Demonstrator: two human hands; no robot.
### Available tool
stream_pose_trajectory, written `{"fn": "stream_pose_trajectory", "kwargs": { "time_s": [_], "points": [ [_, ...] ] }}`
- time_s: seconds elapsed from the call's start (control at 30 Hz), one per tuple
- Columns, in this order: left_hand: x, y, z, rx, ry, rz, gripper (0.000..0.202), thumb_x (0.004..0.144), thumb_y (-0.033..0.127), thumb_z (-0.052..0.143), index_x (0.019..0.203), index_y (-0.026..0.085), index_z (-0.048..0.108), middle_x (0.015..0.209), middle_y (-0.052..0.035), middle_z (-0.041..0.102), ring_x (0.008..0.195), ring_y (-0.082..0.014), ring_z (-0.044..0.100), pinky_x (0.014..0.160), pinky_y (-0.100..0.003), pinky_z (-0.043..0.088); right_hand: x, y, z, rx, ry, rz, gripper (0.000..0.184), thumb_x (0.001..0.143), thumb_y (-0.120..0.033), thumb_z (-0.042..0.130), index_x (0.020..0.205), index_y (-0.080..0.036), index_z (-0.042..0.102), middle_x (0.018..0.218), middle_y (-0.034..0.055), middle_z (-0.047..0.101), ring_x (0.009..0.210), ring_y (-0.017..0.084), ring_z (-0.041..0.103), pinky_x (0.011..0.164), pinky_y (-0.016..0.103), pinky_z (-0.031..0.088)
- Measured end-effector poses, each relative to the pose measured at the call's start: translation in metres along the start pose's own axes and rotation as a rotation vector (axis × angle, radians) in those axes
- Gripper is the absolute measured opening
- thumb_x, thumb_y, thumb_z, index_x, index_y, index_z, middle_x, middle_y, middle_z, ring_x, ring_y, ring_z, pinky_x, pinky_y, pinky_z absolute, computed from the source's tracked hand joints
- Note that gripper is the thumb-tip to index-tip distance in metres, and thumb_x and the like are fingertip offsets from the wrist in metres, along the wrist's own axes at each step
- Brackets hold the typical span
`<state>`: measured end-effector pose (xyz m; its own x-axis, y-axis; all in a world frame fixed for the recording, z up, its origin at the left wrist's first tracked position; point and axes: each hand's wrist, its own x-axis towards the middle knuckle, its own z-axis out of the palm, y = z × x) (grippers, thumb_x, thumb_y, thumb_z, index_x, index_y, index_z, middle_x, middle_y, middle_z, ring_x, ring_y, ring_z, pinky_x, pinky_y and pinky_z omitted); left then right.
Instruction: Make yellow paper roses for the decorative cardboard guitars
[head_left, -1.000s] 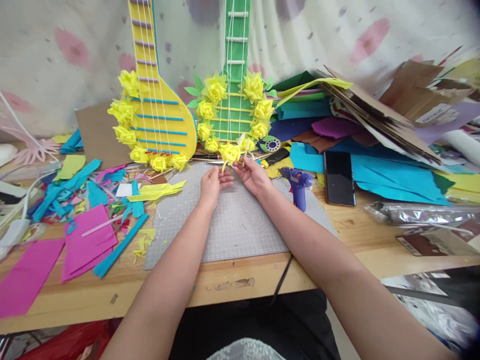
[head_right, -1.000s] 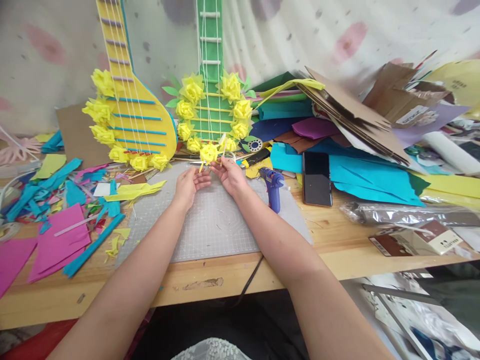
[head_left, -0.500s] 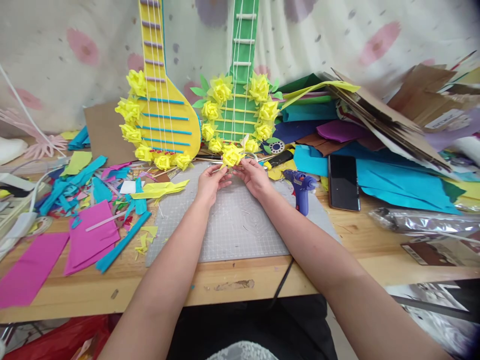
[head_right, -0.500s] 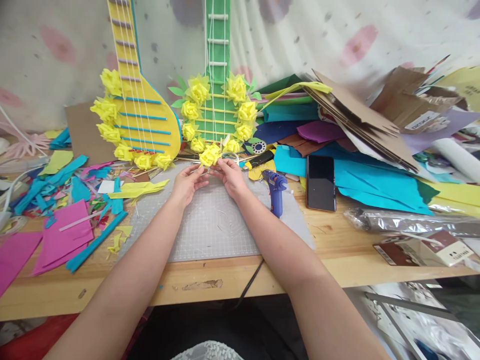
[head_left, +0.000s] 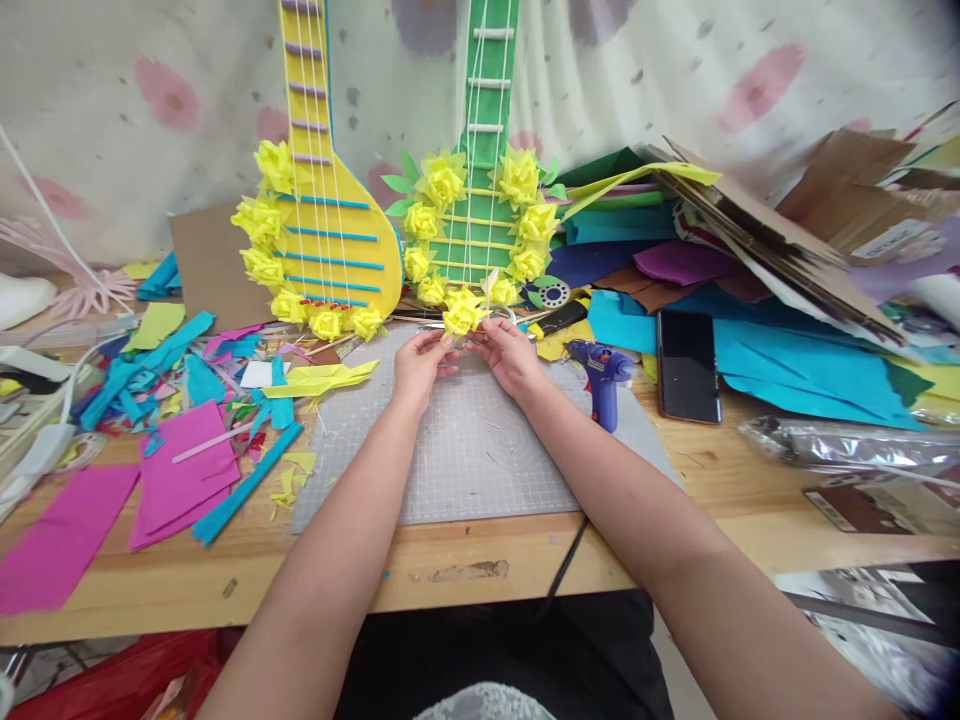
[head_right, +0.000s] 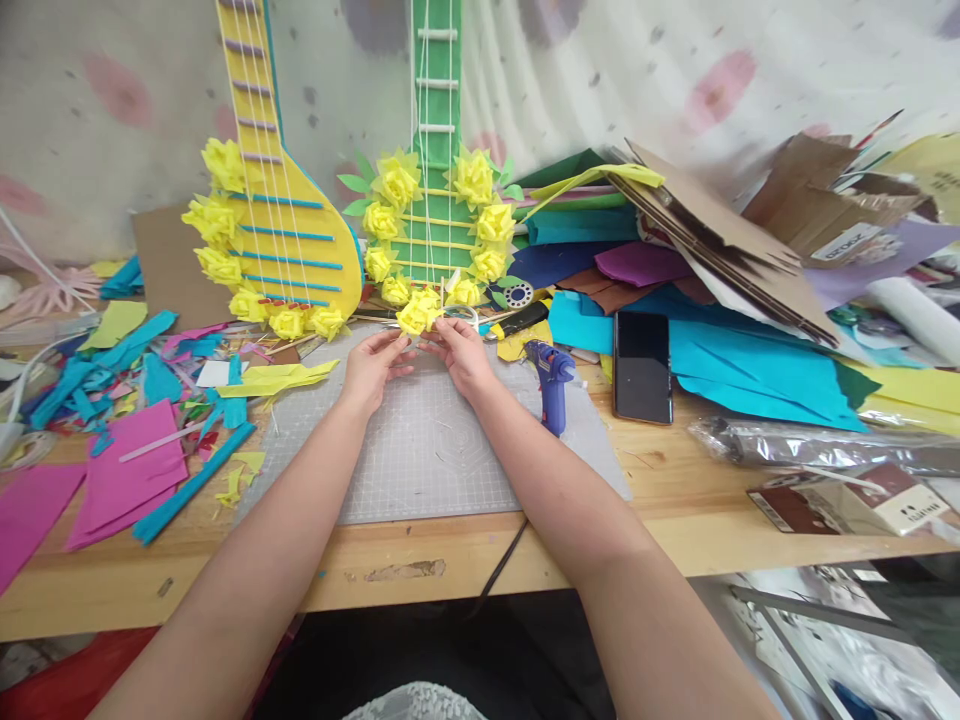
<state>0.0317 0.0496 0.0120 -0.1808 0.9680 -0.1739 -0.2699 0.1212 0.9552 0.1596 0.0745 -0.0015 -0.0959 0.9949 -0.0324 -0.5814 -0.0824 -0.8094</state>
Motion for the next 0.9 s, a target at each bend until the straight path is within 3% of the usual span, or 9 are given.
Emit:
{"fn": "stream_pose_trajectory", "kwargs": {
  "time_s": [0.27, 0.63, 0.9],
  "points": [
    [0.008, -0.009, -0.005, 0.218, 0.052, 0.155, 0.031, 0.063, 0.031, 0.068, 0.091, 0.016, 0.065, 0.090, -0.0062, 0.066, 0.060, -0.0126, 0.062, 0.048, -0.022, 0.048, 0.000, 0.000, 0.000, 0.023, 0.007, 0.002, 0.022, 0.062, -0.030, 0.071, 0.062, -0.019, 0.053, 0.062, -0.0048, 0.060, 0.066, 0.010, 0.060, 0.062, 0.023, 0.053],
    [0.009, -0.011, -0.008, 0.401, 0.078, 0.292, 0.027, 0.066, 0.030, 0.065, 0.089, 0.017, 0.067, 0.091, -0.0063, 0.067, 0.060, -0.0119, 0.061, 0.045, -0.019, 0.044, 0.001, 0.001, 0.001, 0.020, 0.014, 0.001, 0.020, 0.066, -0.029, 0.070, 0.065, -0.018, 0.052, 0.069, -0.0033, 0.061, 0.067, 0.009, 0.061, 0.061, 0.022, 0.053],
    [0.012, -0.015, -0.012, 0.448, 0.081, 0.336, 0.027, 0.064, 0.030, 0.066, 0.089, 0.019, 0.067, 0.093, -0.0053, 0.065, 0.057, -0.0086, 0.055, 0.048, -0.020, 0.044, 0.000, 0.001, 0.001, 0.019, 0.012, 0.007, 0.021, 0.064, -0.029, 0.070, 0.065, -0.018, 0.052, 0.067, -0.0039, 0.061, 0.065, 0.009, 0.060, 0.061, 0.023, 0.053]
  ]
}}
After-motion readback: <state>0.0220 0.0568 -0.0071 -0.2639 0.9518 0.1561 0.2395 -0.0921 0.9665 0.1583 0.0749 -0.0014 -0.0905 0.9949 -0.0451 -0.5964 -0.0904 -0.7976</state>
